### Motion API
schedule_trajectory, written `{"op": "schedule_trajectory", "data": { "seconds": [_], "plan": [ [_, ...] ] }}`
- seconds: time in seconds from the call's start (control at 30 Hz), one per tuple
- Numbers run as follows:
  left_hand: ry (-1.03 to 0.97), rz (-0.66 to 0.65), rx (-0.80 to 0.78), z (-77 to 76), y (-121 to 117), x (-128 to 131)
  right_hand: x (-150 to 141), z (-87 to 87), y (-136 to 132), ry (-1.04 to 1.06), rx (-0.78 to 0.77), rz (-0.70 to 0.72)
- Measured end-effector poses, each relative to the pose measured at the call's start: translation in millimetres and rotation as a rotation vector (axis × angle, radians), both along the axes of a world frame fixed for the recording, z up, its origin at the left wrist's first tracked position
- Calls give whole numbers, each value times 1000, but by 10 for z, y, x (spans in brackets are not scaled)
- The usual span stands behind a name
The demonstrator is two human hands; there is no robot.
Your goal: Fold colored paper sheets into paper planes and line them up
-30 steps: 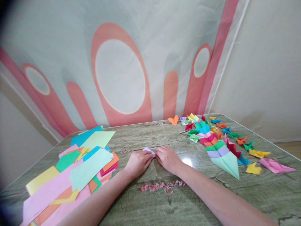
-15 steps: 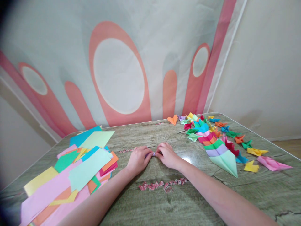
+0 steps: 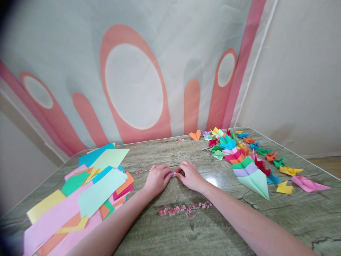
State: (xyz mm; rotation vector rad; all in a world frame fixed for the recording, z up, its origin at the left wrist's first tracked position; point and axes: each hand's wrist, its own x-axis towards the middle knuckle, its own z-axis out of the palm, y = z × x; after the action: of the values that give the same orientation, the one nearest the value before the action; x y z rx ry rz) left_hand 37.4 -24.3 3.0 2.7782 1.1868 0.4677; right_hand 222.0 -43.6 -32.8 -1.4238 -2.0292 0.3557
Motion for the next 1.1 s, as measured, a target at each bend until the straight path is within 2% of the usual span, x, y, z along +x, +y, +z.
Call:
{"op": "schedule_trajectory", "data": {
  "seconds": [0.23, 0.7, 1.1],
  "plan": [
    [-19, -66, -11, 9, 20, -36, -17, -2, 13, 47, -14, -31],
    [-57, -20, -43, -17, 40, -11, -78, -12, 23, 12, -27, -122],
    [-76, 2, -105, -20, 101, -9, -79, 26, 72, -70, -149, -192]
  ]
}}
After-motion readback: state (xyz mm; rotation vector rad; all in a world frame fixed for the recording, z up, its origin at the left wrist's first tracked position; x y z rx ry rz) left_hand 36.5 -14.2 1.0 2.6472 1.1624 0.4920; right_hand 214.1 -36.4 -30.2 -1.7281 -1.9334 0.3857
